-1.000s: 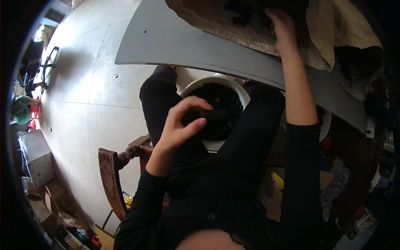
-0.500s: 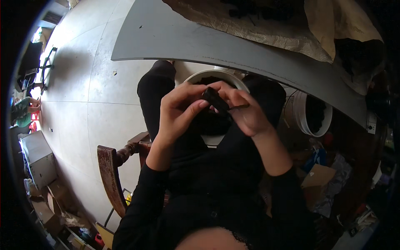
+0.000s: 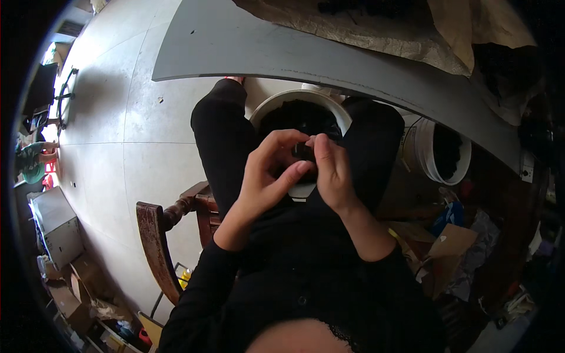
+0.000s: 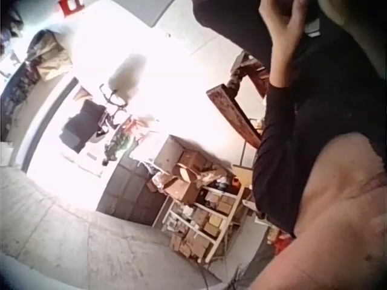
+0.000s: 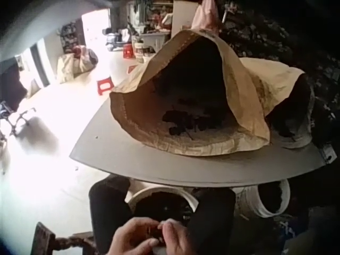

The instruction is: Sorting small black mechanical parts from a paper bag into a black bucket.

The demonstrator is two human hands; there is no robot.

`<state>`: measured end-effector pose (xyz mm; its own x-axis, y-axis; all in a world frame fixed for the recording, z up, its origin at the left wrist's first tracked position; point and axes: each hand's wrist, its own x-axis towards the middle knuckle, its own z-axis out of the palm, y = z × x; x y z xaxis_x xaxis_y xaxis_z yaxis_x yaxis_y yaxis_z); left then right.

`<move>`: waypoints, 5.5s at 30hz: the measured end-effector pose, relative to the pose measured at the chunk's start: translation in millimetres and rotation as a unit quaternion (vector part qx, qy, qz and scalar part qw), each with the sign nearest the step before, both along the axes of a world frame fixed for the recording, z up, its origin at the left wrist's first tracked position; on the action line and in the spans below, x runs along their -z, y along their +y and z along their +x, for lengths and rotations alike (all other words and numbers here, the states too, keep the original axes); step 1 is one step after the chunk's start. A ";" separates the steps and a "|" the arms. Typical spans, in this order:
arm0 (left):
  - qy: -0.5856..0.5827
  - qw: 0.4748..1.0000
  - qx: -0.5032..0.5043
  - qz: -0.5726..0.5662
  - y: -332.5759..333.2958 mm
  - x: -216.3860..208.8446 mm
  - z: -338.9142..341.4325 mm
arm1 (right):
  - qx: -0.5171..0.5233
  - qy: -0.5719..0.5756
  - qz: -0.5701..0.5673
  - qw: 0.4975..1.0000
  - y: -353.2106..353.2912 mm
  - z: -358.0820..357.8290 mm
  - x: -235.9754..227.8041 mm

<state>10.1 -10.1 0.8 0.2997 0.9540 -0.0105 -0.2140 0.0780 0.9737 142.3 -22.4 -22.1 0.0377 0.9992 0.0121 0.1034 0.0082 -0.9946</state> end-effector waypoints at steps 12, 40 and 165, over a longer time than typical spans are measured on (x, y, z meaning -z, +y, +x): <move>-0.164 0.956 -0.004 -0.245 -47.9 50.6 -25.2 | -0.037 -0.230 0.220 0.947 -41.9 -15.1 19.3; 0.090 0.939 0.283 0.175 -17.6 17.4 -58.7 | -0.446 0.224 -0.223 0.838 -48.9 13.1 3.2; 0.112 0.971 -0.078 0.194 57.2 -4.6 -11.0 | -0.019 0.201 0.043 0.978 60.9 17.6 -29.9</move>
<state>-0.9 47.2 5.4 0.1820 0.9326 0.3117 0.0267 -0.3215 0.9465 159.9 38.5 7.8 0.0190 0.9960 0.0879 -0.2990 0.0895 -0.9500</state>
